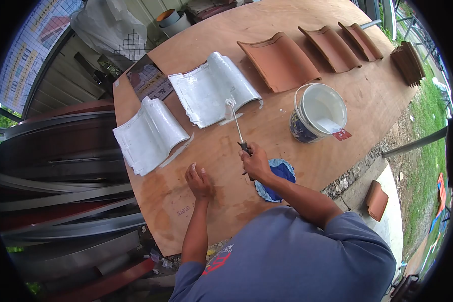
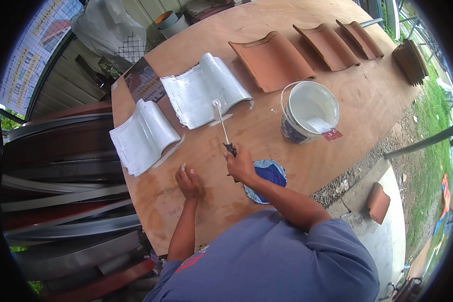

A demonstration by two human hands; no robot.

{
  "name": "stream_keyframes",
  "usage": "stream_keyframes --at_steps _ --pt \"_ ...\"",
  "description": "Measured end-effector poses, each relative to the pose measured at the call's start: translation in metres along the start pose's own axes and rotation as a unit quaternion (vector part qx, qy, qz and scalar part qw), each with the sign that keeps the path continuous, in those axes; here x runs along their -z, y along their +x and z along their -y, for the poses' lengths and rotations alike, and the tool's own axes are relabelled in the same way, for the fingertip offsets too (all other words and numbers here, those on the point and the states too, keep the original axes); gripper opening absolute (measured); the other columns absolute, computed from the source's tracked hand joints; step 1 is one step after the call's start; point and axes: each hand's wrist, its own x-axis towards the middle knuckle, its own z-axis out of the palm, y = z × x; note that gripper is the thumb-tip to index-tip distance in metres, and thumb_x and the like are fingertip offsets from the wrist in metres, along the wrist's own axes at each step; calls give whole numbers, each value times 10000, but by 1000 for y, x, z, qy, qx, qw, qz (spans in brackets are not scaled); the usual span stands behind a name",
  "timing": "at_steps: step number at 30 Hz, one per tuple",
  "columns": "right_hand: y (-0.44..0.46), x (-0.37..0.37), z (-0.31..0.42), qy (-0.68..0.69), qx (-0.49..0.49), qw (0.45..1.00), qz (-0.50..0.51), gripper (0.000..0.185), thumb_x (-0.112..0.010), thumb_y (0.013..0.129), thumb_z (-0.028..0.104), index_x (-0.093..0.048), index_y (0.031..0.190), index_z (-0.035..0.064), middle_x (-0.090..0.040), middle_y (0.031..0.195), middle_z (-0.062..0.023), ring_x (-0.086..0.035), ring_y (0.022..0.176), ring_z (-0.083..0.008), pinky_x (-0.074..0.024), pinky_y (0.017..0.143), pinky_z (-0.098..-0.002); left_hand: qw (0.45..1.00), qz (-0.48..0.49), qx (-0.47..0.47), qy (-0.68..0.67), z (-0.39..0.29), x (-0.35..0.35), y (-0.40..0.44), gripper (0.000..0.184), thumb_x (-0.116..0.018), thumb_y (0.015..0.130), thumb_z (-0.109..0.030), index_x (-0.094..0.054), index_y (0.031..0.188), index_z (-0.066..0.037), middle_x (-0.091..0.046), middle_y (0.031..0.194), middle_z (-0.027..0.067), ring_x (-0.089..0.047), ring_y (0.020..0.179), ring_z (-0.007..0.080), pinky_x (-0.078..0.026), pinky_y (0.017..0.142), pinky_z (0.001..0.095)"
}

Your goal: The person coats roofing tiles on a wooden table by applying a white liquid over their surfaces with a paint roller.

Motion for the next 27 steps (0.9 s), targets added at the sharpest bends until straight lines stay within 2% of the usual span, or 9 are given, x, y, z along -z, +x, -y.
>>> stream_keyframes --at_steps 2,5,9,11,13,14,16,19,27 --pt "4 13 -4 -119 54 991 -35 163 -675 995 127 -611 953 -16 -595 706 -59 -571 557 -154 -556 477 -364 1000 -4 -14 11 -1 0 1 442 -554 1047 -236 -540 1382 51 -593 1365 250 -513 1296 429 -375 1145 516" --pt "7 22 17 -45 -40 998 2 169 -684 992 147 -635 991 -15 -613 718 -60 -576 563 -156 -548 478 -361 999 4 -39 24 -5 2 5 439 -558 1046 -240 -546 1376 48 -598 1358 255 -515 1284 433 -379 1138 520" --pt "13 37 31 -65 -39 997 -3 188 -678 1002 167 -643 1003 -18 -606 712 -48 -582 563 -149 -541 464 -357 999 5 -24 27 -7 4 3 434 -561 1044 -241 -547 1371 43 -602 1341 255 -519 1272 435 -384 1124 535" --pt "6 49 47 -96 -31 995 -5 175 -660 995 152 -648 987 -23 -636 700 -104 -653 609 -236 -571 538 -405 1000 -1 -20 21 -5 0 3 438 -573 1029 -241 -554 1357 49 -598 1338 251 -521 1276 432 -376 1129 541" --pt "1 63 70 -276 145 949 -41 135 -631 978 107 -651 1018 -20 -694 808 -200 -699 712 -376 -587 674 -473 999 2 -23 29 -3 -1 2 442 -584 1011 -239 -563 1338 58 -595 1332 246 -521 1278 425 -369 1137 541" --pt "6 70 76 -280 159 945 -55 135 -631 978 107 -651 1018 -20 -694 808 -200 -699 712 -376 -587 674 -473 999 6 -26 44 -4 -1 3 439 -587 1007 -237 -566 1330 60 -596 1323 243 -520 1273 423 -371 1135 540" --pt "11 79 82 -368 218 902 -68 159 -615 922 52 -653 1067 1 -699 957 -254 -692 877 -459 -567 777 -513 999 1 -32 42 -9 -1 4 435 -589 1003 -237 -573 1319 61 -595 1315 240 -521 1265 422 -373 1133 538" --pt "17 94 77 -477 252 838 -83 222 -601 887 26 -650 1103 18 -682 1006 -220 -693 933 -431 -570 756 -521 998 -3 -32 50 -11 4 6 428 -593 996 -241 -587 1301 60 -595 1305 235 -524 1253 417 -378 1127 533" --pt "41 85 54 -551 228 800 -65 218 -601 872 30 -682 1074 41 -684 998 -176 -704 975 -373 -593 745 -522 998 -11 -23 54 -14 6 6 418 -598 990 -251 -609 1279 51 -597 1290 226 -533 1234 410 -391 1108 528"
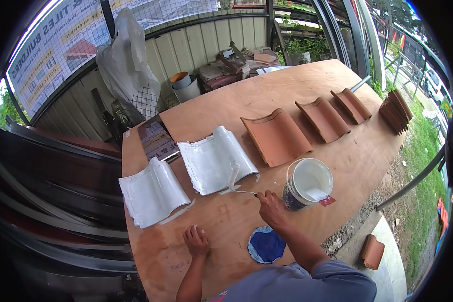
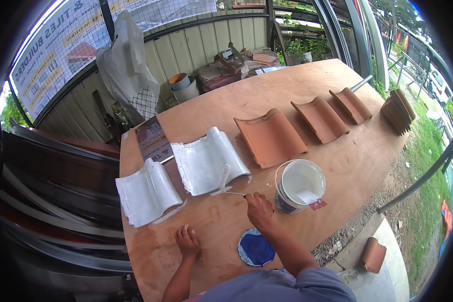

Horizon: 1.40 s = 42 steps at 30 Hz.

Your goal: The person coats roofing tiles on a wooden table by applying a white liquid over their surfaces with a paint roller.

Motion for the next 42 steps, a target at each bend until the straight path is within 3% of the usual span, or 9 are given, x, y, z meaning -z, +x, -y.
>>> stream_keyframes --at_steps 10,17,20,24,26,31,36,38,42 --pt "76 23 23 138 82 987 -22 386 -626 814 22 -769 1165 97 -707 1010 -254 -708 951 -449 -566 821 -542 1000 19 0 23 0 -3 1 358 -614 1001 -190 -597 1280 32 -600 1272 219 -538 1199 417 -414 1068 527" --pt "223 127 36 -169 224 945 169 216 -703 802 61 -826 963 136 -784 928 -121 -755 896 -333 -589 776 -458 1000 -9 1 8 7 -8 1 370 -618 1005 -198 -595 1296 30 -601 1301 198 -544 1211 400 -429 1076 513" --pt "234 152 50 -254 192 922 219 317 -674 766 -10 -835 977 163 -778 976 -90 -729 935 -318 -571 742 -440 1000 -9 9 -3 8 -7 -1 365 -619 1007 -198 -595 1298 22 -603 1305 193 -546 1211 398 -431 1077 509" --pt "268 119 -7 -286 218 896 261 368 -672 745 -56 -841 989 162 -778 1052 -73 -719 1012 -297 -567 793 -431 1000 -15 16 -2 11 -7 1 359 -621 1006 -193 -591 1302 9 -603 1301 185 -545 1205 391 -433 1076 505" --pt "265 108 -19 -251 284 893 244 189 -722 781 24 -828 872 152 -765 881 -103 -733 887 -332 -563 747 -461 1000 -15 23 -5 10 -4 1 360 -623 1004 -191 -591 1304 6 -602 1299 182 -544 1204 388 -434 1075 503" --pt "254 41 3 -234 274 872 332 409 -711 735 -39 -836 1086 129 -780 998 -117 -732 955 -313 -571 795 -426 1000 -10 19 -6 11 -4 3 365 -630 999 -192 -590 1307 0 -598 1296 176 -540 1201 384 -436 1072 500" --pt "228 19 37 -34 238 917 319 399 -668 745 -48 -826 1085 87 -762 1141 -150 -730 1004 -363 -595 890 -430 999 -13 26 -14 10 -4 2 363 -630 998 -192 -588 1310 -11 -596 1299 176 -539 1209 386 -435 1074 511" --pt "229 25 37 -45 220 917 330 414 -661 744 -55 -830 1089 99 -763 1164 -141 -733 1014 -360 -596 892 -430 999 -13 30 -17 11 -3 2 363 -630 998 -191 -589 1310 -11 -597 1299 176 -540 1210 386 -435 1074 513" --pt "259 46 -9 -227 373 850 296 452 -645 670 -94 -835 1042 80 -771 964 -170 -724 840 -352 -587 759 -415 999 -21 21 -14 10 -3 2 342 -608 1010 -185 -593 1297 -1 -604 1287 188 -545 1198 393 -434 1066 509"
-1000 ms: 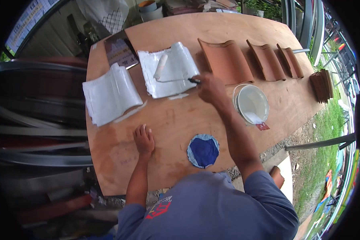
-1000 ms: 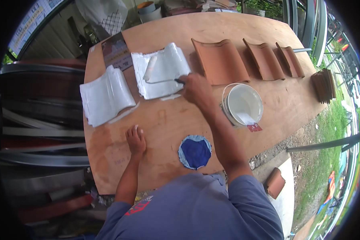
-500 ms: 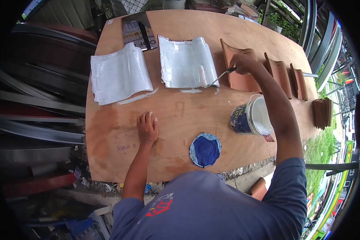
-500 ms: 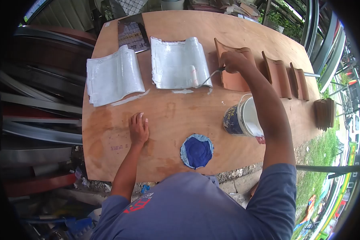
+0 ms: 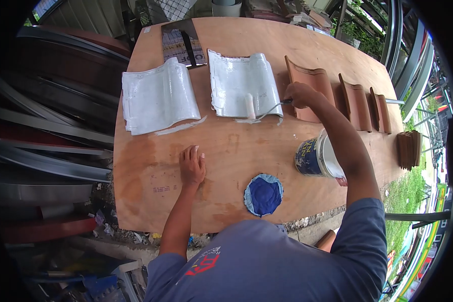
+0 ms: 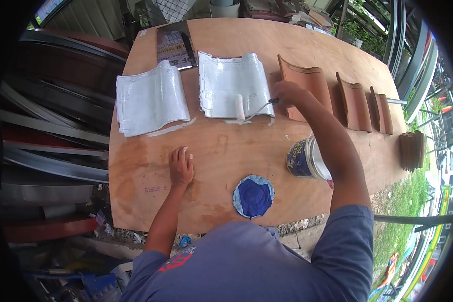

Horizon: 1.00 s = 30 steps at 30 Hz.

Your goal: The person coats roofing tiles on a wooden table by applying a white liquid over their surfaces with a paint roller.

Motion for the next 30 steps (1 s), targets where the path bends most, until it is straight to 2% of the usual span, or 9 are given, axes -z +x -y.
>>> stream_keyframes --at_steps 2,9,12,14,17,23,27,29,30 --pt "-30 22 -14 72 -100 991 52 421 -655 692 -72 -843 1028 97 -777 968 -155 -726 879 -329 -582 757 -409 1000 5 4 -5 0 0 -1 343 -608 1008 -184 -592 1298 0 -602 1292 188 -542 1203 393 -432 1069 509" --pt "-74 33 -59 114 -141 981 -72 332 -672 696 -29 -847 934 123 -767 924 -135 -729 924 -312 -571 796 -447 1000 20 6 15 -5 1 2 360 -633 988 -178 -598 1295 6 -597 1307 182 -540 1218 386 -430 1080 504" --pt "-58 14 -54 53 -88 988 -119 301 -670 711 -23 -842 914 117 -767 905 -128 -733 915 -318 -574 787 -455 1000 22 -1 22 -7 2 2 358 -631 987 -177 -600 1290 12 -597 1305 186 -539 1220 391 -427 1083 506" --pt "-43 1 -49 94 -155 981 -68 247 -682 719 -5 -833 876 112 -770 885 -121 -736 882 -332 -576 760 -468 1000 20 -8 21 -6 1 1 360 -631 988 -180 -600 1289 14 -596 1304 187 -539 1221 393 -425 1084 507" --pt "-41 -7 -71 38 -138 989 -38 175 -706 749 23 -824 845 107 -769 875 -131 -738 856 -346 -575 724 -472 1000 20 -3 19 -6 0 1 364 -631 988 -187 -600 1288 18 -596 1303 189 -540 1220 396 -425 1085 508" --pt "-78 40 -102 2 -239 971 -20 132 -738 789 75 -835 861 127 -764 863 -125 -746 869 -323 -575 719 -444 1000 23 8 17 -6 -1 4 370 -633 987 -191 -601 1287 22 -598 1300 188 -541 1216 395 -428 1082 508" --pt "-70 36 -107 69 -184 979 -56 182 -731 799 78 -850 908 161 -771 875 -94 -751 895 -304 -579 727 -435 999 25 4 23 -9 2 4 374 -636 983 -193 -601 1284 27 -599 1293 191 -544 1209 397 -433 1074 512" --pt "-49 13 -115 33 -90 990 -103 222 -718 806 79 -857 945 183 -769 869 -88 -749 897 -303 -580 708 -424 999 22 -2 27 -9 2 3 372 -634 983 -191 -600 1279 32 -598 1288 197 -545 1203 400 -434 1069 516" --pt "-50 40 -77 1 -137 990 -37 223 -702 805 73 -847 943 172 -774 939 -81 -744 928 -299 -582 743 -429 999 19 -6 29 -9 0 4 370 -633 983 -188 -599 1275 36 -597 1282 203 -547 1198 404 -434 1064 520"
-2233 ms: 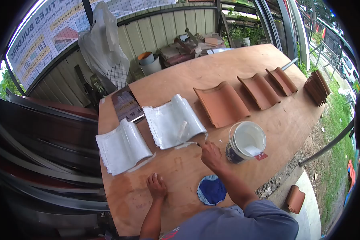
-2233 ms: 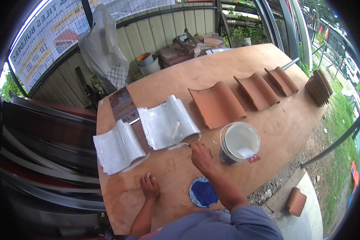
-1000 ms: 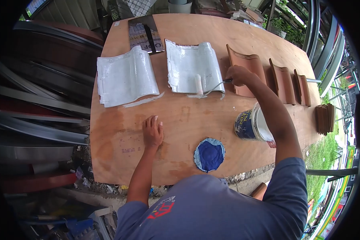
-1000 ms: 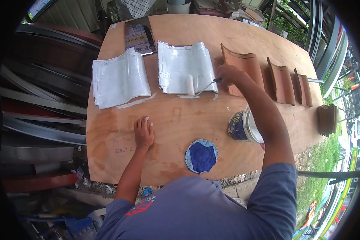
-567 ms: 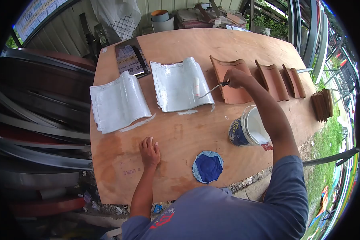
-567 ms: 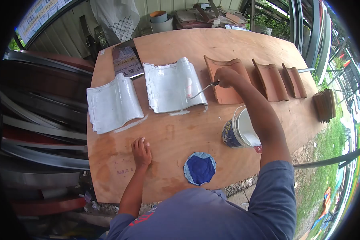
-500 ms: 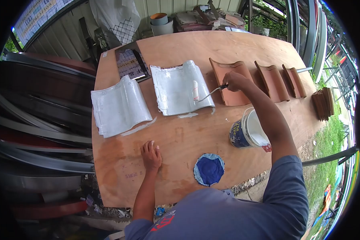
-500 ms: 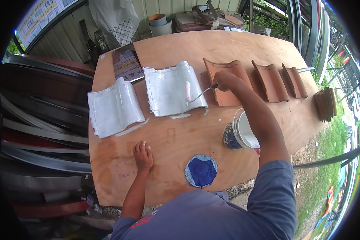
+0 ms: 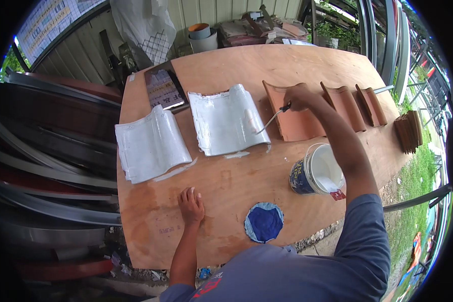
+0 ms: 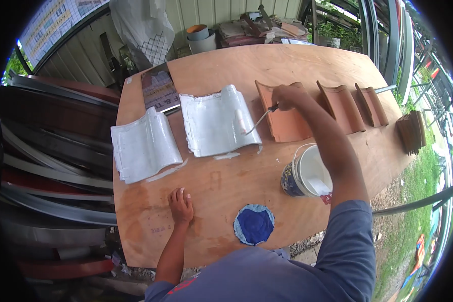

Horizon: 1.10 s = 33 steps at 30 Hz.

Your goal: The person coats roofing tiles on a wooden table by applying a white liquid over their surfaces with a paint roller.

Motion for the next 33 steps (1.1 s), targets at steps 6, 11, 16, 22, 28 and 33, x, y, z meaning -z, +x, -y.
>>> stream_keyframes --at_steps 6,11,16,22,28,33 --pt "69 -52 68 46 21 998 34 112 -728 809 86 -812 881 67 -771 971 -147 -739 985 -351 -588 801 -469 1000 -6 -11 -11 -2 0 -2 359 -604 989 -191 -606 1263 41 -600 1269 227 -535 1201 423 -417 1076 531" --pt "96 -63 110 132 78 988 29 224 -697 797 36 -827 958 120 -776 960 -130 -739 962 -320 -585 797 -458 1000 -12 -23 -4 -4 1 -1 353 -616 983 -185 -601 1253 42 -597 1256 219 -547 1179 422 -432 1055 535" --pt "92 -61 115 136 87 987 27 230 -748 809 56 -830 1014 119 -792 1034 -97 -738 1010 -304 -595 828 -439 1000 -12 -16 -4 -7 2 -4 346 -613 982 -191 -614 1238 42 -598 1257 219 -546 1183 420 -428 1064 535" --pt "49 -55 76 95 -38 995 19 175 -782 849 91 -813 1005 19 -783 1086 -197 -761 1049 -331 -603 858 -460 1000 -15 -20 11 -7 1 -6 348 -613 981 -203 -618 1233 38 -600 1257 214 -545 1185 414 -422 1072 530" --pt "-26 -14 26 50 -111 992 35 182 -826 832 158 -833 989 67 -799 1056 -148 -769 1011 -313 -611 842 -436 1000 -10 -21 16 -6 0 -7 337 -618 977 -197 -619 1230 25 -604 1254 206 -545 1175 413 -426 1064 520" --pt "-128 17 -3 45 -105 991 -73 116 -760 852 142 -818 923 70 -780 943 -130 -745 933 -303 -572 783 -479 999 -30 -34 14 -8 1 -8 338 -626 970 -192 -618 1238 13 -607 1242 207 -547 1164 413 -432 1050 520"
